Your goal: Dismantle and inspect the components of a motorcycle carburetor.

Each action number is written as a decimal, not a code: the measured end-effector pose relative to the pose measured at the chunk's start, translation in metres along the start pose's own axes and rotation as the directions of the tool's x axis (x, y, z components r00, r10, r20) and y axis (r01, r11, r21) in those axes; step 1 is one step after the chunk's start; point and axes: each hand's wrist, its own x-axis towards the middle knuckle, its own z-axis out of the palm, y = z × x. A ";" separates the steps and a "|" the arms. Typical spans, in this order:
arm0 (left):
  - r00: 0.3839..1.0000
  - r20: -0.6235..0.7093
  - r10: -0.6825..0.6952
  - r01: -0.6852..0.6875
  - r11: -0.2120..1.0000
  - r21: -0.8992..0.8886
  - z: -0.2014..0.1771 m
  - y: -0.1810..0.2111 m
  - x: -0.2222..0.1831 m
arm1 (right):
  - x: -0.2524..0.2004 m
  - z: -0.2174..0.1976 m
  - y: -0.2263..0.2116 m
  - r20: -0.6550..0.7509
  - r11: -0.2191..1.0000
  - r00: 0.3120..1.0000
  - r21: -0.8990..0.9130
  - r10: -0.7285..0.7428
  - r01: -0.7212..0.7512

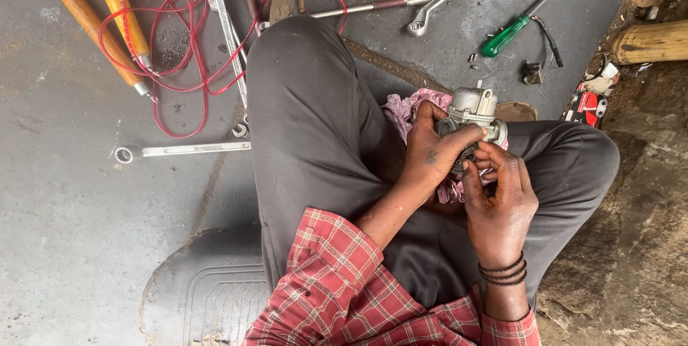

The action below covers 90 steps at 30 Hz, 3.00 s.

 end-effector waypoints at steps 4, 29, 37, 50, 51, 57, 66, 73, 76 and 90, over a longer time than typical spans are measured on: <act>1.000 -0.008 0.001 -0.001 1.000 0.025 -0.001 -0.001 0.000 | 0.000 0.001 0.001 -0.002 1.000 1.000 -0.012 0.017 -0.017; 0.984 -0.170 -0.044 -0.007 0.957 -0.291 0.000 0.002 0.027 | 0.169 0.113 0.255 0.219 0.993 0.973 0.067 0.079 -0.096; 0.986 -0.162 -0.044 -0.022 0.924 -0.381 -0.002 0.002 0.033 | 0.168 0.140 0.259 0.167 0.973 0.986 -0.223 -0.027 0.064; 0.989 -0.148 -0.001 -0.050 0.938 -0.343 -0.002 -0.006 0.029 | 0.074 -0.019 0.086 0.430 0.508 0.865 0.702 0.257 -0.500; 0.989 -0.147 0.001 -0.052 0.939 -0.340 -0.002 -0.005 0.028 | 0.067 -0.016 0.084 0.452 0.526 0.840 0.656 0.301 -0.541; 0.988 -0.155 0.026 -0.073 0.949 -0.308 0.001 -0.006 0.022 | 0.052 -0.002 0.079 0.446 0.573 0.828 0.600 0.341 -0.559; 0.992 -0.118 0.053 -0.085 0.953 -0.290 0.002 -0.001 0.015 | 0.048 -0.001 0.074 0.406 0.595 0.825 0.571 0.393 -0.565; 0.995 -0.053 0.089 -0.101 0.942 -0.319 0.000 0.000 0.014 | 0.048 -0.001 0.072 0.409 0.608 0.825 0.558 0.391 -0.565; 0.994 -0.048 0.102 -0.112 0.941 -0.319 0.000 -0.002 0.014 | 0.043 -0.002 0.080 0.422 0.567 0.809 0.577 0.410 -0.588; 0.984 -0.020 0.180 -0.180 0.959 -0.221 0.002 0.009 0.007 | 0.026 0.007 0.062 0.365 0.280 0.754 0.768 0.546 -0.575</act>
